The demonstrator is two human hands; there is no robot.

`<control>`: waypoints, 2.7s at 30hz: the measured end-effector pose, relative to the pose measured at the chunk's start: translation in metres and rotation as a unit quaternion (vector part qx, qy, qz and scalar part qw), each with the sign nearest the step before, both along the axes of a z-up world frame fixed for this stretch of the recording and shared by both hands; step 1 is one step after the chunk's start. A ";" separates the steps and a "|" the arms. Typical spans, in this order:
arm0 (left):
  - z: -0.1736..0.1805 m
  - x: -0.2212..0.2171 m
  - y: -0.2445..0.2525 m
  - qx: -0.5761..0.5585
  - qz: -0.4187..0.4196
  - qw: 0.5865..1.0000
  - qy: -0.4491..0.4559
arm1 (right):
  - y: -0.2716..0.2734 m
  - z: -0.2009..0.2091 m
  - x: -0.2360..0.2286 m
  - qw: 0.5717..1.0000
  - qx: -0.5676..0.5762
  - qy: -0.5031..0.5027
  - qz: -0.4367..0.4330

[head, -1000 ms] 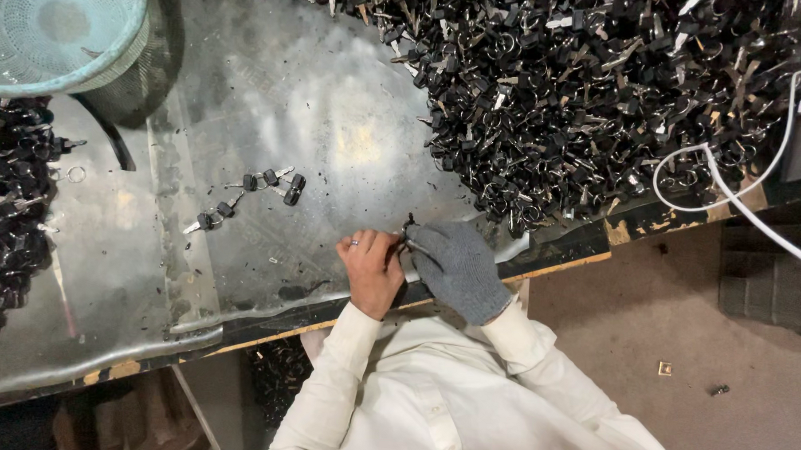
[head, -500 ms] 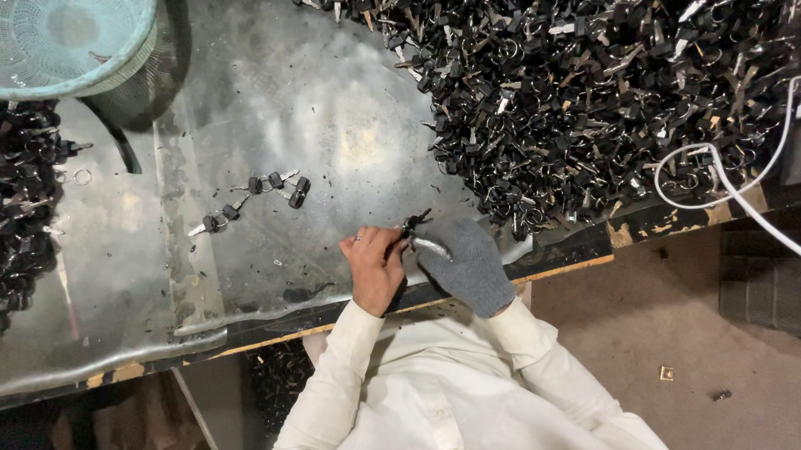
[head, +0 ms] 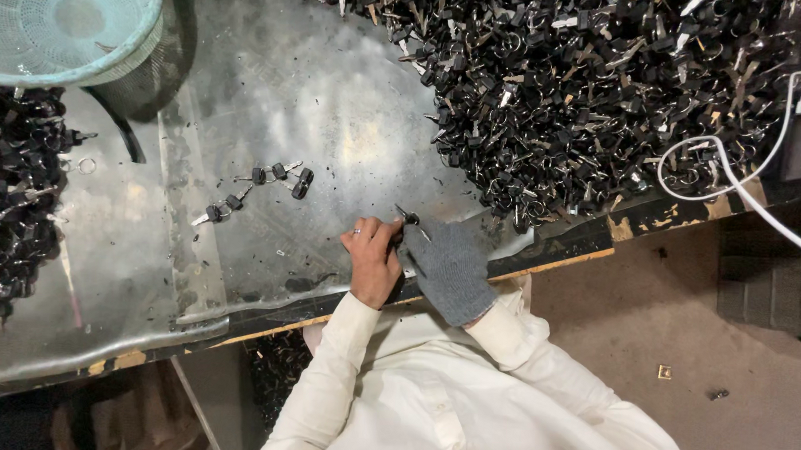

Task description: The person repeatedly picks up small black key blanks and metal key rings from a large pile on a metal table, then joins them together by hand. The assembled keys are placed into a smaller pile on the table.

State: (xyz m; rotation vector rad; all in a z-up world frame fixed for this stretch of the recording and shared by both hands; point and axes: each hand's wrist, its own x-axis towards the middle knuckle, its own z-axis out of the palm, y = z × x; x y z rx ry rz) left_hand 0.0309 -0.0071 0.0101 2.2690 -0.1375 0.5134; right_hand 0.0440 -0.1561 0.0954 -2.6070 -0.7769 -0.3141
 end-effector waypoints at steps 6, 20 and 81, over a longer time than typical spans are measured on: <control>0.007 -0.009 -0.009 0.024 0.019 1.000 -0.007 | -0.005 -0.008 0.031 0.988 -0.018 0.152 0.030; -0.004 -0.007 0.016 -0.066 0.030 0.996 0.044 | -0.026 0.009 -0.010 0.988 0.126 0.051 0.077; 0.010 0.003 0.000 -0.022 0.023 0.999 0.028 | -0.021 -0.014 0.014 0.984 0.158 0.085 -0.007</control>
